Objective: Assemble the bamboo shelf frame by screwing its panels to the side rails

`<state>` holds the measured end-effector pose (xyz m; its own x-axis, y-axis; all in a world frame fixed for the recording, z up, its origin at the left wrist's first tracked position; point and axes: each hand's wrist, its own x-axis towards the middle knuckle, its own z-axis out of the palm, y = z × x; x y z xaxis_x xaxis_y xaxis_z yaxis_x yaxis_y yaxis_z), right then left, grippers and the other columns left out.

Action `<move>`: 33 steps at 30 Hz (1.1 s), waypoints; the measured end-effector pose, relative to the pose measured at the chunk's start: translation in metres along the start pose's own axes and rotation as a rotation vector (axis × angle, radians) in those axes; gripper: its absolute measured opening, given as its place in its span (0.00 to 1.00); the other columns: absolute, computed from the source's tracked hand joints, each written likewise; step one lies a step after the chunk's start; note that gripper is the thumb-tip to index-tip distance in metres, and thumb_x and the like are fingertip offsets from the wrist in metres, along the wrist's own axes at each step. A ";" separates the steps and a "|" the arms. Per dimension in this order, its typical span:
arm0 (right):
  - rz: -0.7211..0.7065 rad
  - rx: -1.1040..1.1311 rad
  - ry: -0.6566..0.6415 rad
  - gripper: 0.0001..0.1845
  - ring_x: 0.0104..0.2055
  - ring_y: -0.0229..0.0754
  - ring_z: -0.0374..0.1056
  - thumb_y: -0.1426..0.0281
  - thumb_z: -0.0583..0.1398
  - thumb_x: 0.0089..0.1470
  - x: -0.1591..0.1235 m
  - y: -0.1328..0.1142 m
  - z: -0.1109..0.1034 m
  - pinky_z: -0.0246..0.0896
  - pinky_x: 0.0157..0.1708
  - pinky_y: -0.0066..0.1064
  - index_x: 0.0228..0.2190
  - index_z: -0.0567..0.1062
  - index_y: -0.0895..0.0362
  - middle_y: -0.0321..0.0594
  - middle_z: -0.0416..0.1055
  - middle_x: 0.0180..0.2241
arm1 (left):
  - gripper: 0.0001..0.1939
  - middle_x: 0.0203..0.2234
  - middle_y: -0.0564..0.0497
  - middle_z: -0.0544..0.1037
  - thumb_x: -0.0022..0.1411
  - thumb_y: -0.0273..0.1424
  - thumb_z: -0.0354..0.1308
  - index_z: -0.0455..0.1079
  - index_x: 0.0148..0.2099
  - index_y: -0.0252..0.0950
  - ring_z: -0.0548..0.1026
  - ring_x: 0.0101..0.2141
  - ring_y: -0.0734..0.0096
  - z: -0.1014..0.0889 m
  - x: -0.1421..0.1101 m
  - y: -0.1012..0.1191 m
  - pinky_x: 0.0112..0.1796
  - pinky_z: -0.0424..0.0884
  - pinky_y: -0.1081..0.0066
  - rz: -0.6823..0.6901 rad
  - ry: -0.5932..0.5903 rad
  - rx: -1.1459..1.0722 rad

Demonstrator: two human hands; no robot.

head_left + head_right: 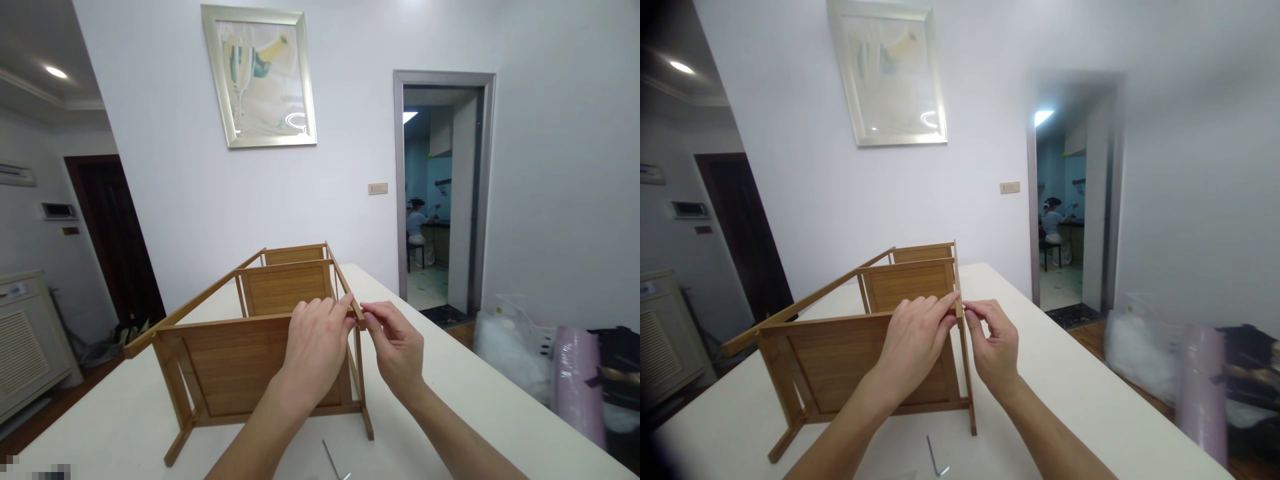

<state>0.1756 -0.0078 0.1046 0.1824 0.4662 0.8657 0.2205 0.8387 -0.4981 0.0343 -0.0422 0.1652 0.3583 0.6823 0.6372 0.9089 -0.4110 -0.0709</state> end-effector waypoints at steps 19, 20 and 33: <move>-0.051 -0.173 -0.047 0.11 0.33 0.40 0.67 0.66 0.51 0.63 0.002 0.000 0.004 0.64 0.35 0.33 0.31 0.71 0.54 0.39 0.69 0.29 | 0.17 0.33 0.52 0.75 0.69 0.33 0.45 0.62 0.58 0.43 0.70 0.35 0.66 0.002 0.000 0.000 0.36 0.58 0.64 0.005 -0.003 0.015; -0.053 -0.170 -0.059 0.12 0.33 0.40 0.66 0.66 0.51 0.63 0.002 0.001 0.004 0.63 0.35 0.33 0.30 0.70 0.54 0.39 0.68 0.29 | 0.17 0.33 0.52 0.75 0.69 0.33 0.45 0.62 0.58 0.43 0.70 0.35 0.66 0.002 0.000 0.000 0.36 0.58 0.64 0.006 -0.002 0.019; -0.009 -0.109 -0.040 0.09 0.37 0.40 0.69 0.67 0.51 0.62 -0.006 -0.002 0.006 0.68 0.36 0.34 0.42 0.67 0.54 0.41 0.69 0.37 | 0.17 0.33 0.52 0.75 0.68 0.33 0.46 0.63 0.58 0.44 0.70 0.35 0.66 0.001 0.000 0.001 0.36 0.58 0.64 0.000 0.003 0.023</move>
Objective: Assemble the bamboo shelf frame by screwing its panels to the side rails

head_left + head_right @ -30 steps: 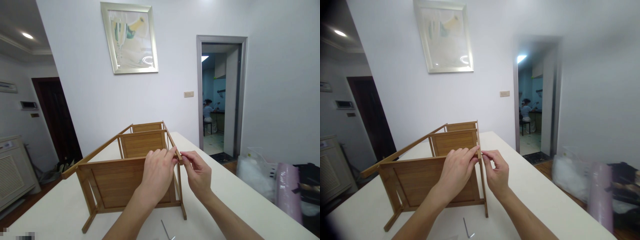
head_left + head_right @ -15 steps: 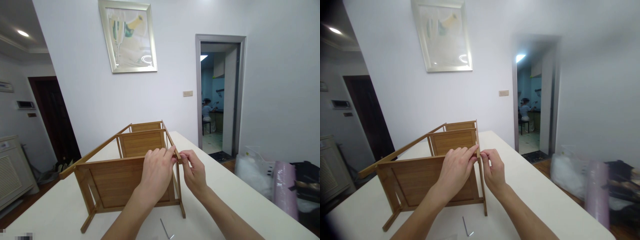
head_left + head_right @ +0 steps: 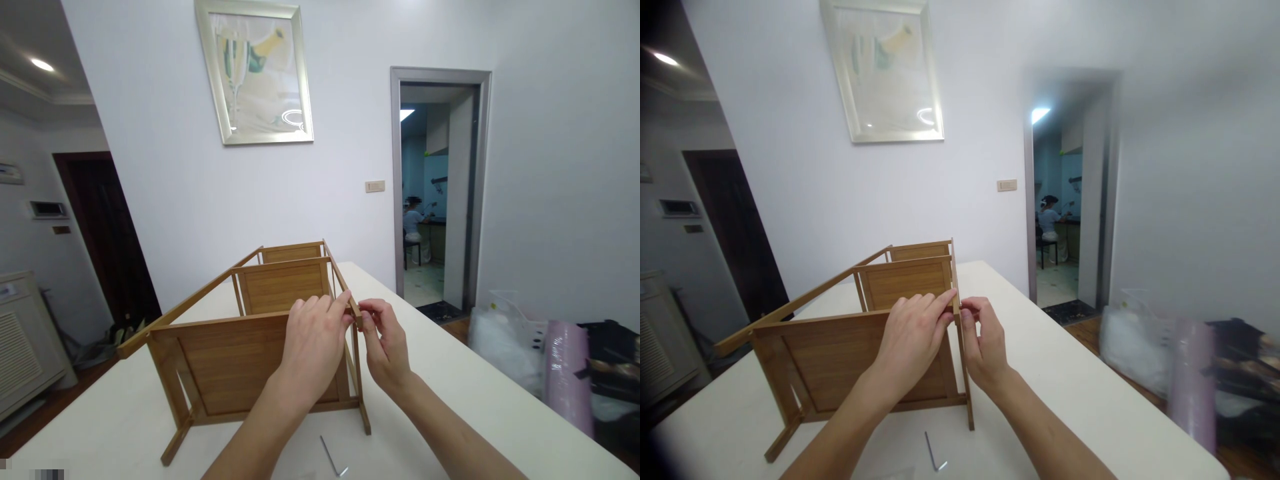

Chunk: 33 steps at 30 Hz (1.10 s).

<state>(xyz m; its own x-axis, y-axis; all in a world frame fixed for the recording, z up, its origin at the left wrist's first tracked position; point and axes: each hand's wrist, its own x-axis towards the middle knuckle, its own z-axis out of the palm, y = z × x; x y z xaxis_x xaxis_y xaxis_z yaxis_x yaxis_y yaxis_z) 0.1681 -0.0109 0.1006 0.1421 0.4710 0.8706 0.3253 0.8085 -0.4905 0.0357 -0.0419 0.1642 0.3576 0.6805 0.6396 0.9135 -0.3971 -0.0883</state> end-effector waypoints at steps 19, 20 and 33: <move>0.005 -0.061 -0.095 0.11 0.29 0.38 0.63 0.65 0.48 0.64 0.009 0.006 -0.001 0.62 0.31 0.31 0.33 0.68 0.53 0.37 0.66 0.28 | 0.18 0.34 0.51 0.75 0.69 0.32 0.44 0.62 0.58 0.44 0.69 0.35 0.65 0.002 -0.001 -0.001 0.36 0.57 0.64 0.009 0.002 0.005; 0.012 -0.054 -0.096 0.11 0.29 0.38 0.63 0.65 0.48 0.64 0.008 0.006 -0.001 0.62 0.31 0.30 0.33 0.68 0.53 0.37 0.66 0.27 | 0.18 0.34 0.51 0.75 0.69 0.32 0.44 0.62 0.58 0.44 0.69 0.35 0.65 0.001 -0.001 -0.001 0.36 0.57 0.64 0.009 0.000 0.000; -0.031 -0.004 -0.054 0.08 0.35 0.40 0.68 0.68 0.51 0.62 0.003 0.006 -0.003 0.67 0.34 0.32 0.40 0.69 0.54 0.41 0.70 0.35 | 0.16 0.33 0.51 0.74 0.66 0.29 0.48 0.66 0.54 0.43 0.69 0.35 0.66 0.000 -0.003 -0.002 0.37 0.59 0.66 0.004 0.042 -0.125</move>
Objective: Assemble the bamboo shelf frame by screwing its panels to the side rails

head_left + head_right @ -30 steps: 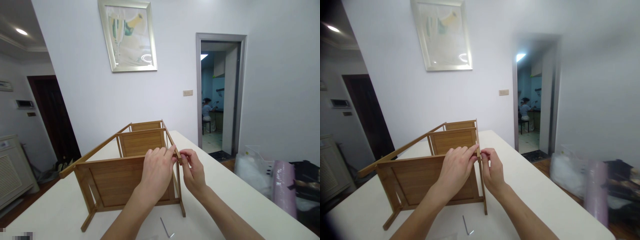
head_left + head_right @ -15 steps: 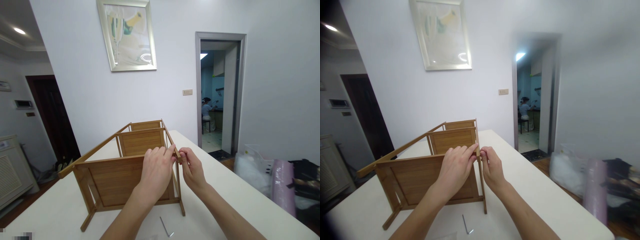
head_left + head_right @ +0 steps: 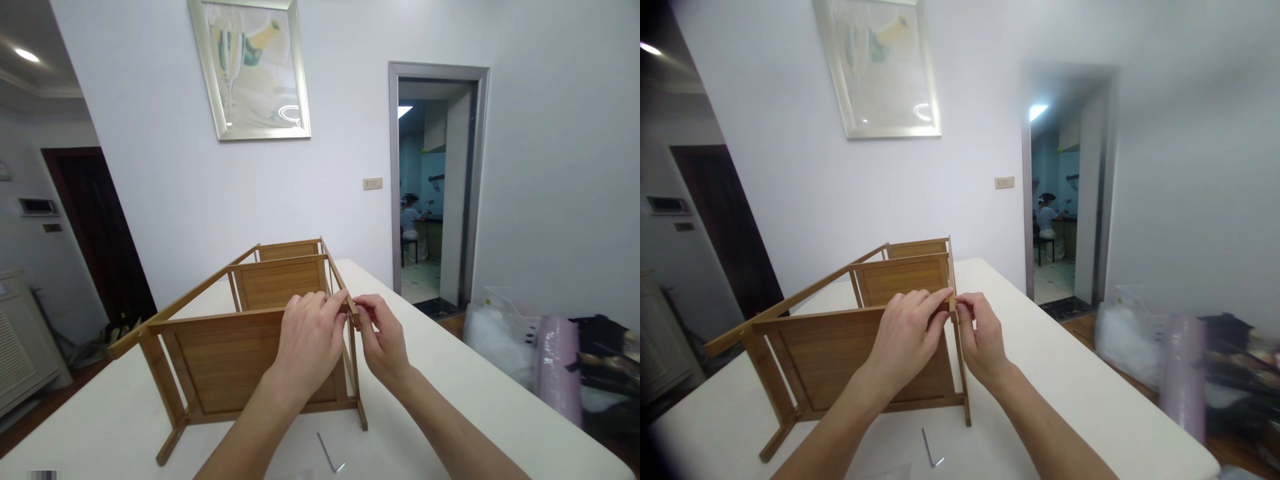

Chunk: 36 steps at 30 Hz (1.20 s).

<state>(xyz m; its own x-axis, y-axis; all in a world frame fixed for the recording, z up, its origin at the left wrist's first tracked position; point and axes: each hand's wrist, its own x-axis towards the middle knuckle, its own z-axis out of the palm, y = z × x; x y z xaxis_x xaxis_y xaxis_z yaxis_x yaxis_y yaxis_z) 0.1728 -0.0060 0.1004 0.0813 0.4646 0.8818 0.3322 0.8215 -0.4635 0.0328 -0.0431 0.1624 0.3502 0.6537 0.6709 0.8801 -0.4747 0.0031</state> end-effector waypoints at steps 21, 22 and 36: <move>0.080 -0.020 0.011 0.10 0.31 0.39 0.66 0.63 0.50 0.63 -0.001 -0.002 -0.001 0.64 0.31 0.32 0.41 0.66 0.55 0.40 0.68 0.32 | 0.17 0.32 0.51 0.74 0.67 0.29 0.48 0.65 0.56 0.42 0.69 0.34 0.66 -0.001 -0.001 0.004 0.36 0.58 0.65 -0.006 -0.012 0.059; 0.073 -0.012 0.013 0.10 0.32 0.40 0.67 0.63 0.50 0.63 -0.002 -0.002 -0.001 0.64 0.32 0.32 0.42 0.65 0.55 0.40 0.69 0.34 | 0.17 0.32 0.51 0.74 0.67 0.29 0.48 0.65 0.56 0.42 0.69 0.34 0.66 -0.001 -0.001 0.004 0.36 0.58 0.65 -0.008 -0.013 0.058; 0.004 -0.038 -0.005 0.09 0.33 0.40 0.68 0.67 0.50 0.63 0.000 -0.003 -0.001 0.67 0.33 0.33 0.42 0.66 0.54 0.42 0.69 0.36 | 0.16 0.31 0.51 0.74 0.67 0.30 0.47 0.66 0.55 0.43 0.69 0.34 0.66 0.000 -0.001 0.004 0.35 0.58 0.65 -0.006 -0.007 0.077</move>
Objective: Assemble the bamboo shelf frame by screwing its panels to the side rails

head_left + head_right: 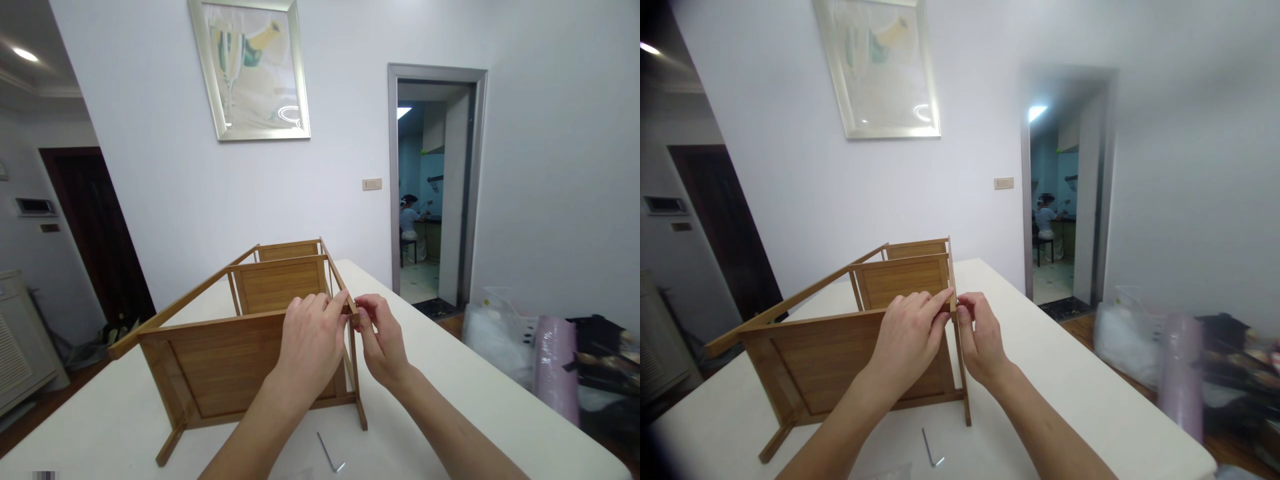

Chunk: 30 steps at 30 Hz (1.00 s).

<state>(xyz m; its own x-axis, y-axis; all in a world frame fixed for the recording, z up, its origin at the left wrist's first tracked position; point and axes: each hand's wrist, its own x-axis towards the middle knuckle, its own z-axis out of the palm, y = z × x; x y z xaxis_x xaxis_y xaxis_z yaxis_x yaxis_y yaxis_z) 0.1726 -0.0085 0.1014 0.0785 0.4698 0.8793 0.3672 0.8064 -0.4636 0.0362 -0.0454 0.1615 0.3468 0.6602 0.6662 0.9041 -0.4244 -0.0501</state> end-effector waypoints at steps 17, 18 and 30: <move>0.041 -0.090 -0.062 0.16 0.26 0.37 0.60 0.63 0.45 0.65 0.010 -0.003 0.003 0.58 0.27 0.28 0.28 0.63 0.54 0.35 0.63 0.25 | 0.17 0.31 0.51 0.74 0.67 0.29 0.47 0.65 0.56 0.42 0.70 0.34 0.66 -0.002 0.000 0.001 0.36 0.58 0.65 0.002 -0.001 0.021; 0.061 -0.083 -0.075 0.17 0.25 0.37 0.60 0.62 0.44 0.65 0.011 -0.003 0.002 0.57 0.26 0.28 0.27 0.63 0.54 0.34 0.62 0.24 | 0.17 0.31 0.51 0.74 0.67 0.29 0.47 0.65 0.56 0.42 0.70 0.34 0.66 -0.002 0.000 0.001 0.36 0.58 0.65 0.003 0.000 0.020; 0.086 0.044 -0.082 0.11 0.28 0.38 0.64 0.62 0.50 0.63 0.007 0.001 -0.004 0.62 0.30 0.30 0.36 0.67 0.55 0.37 0.67 0.30 | 0.17 0.32 0.51 0.74 0.67 0.29 0.47 0.65 0.56 0.42 0.69 0.34 0.66 -0.002 0.000 0.001 0.36 0.58 0.65 0.010 0.000 0.005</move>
<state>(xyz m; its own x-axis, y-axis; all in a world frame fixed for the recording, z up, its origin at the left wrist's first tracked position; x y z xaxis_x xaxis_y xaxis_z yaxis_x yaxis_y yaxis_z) 0.1769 -0.0055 0.1072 0.0314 0.5640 0.8252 0.3208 0.7762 -0.5427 0.0368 -0.0475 0.1626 0.3554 0.6560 0.6659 0.9020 -0.4274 -0.0603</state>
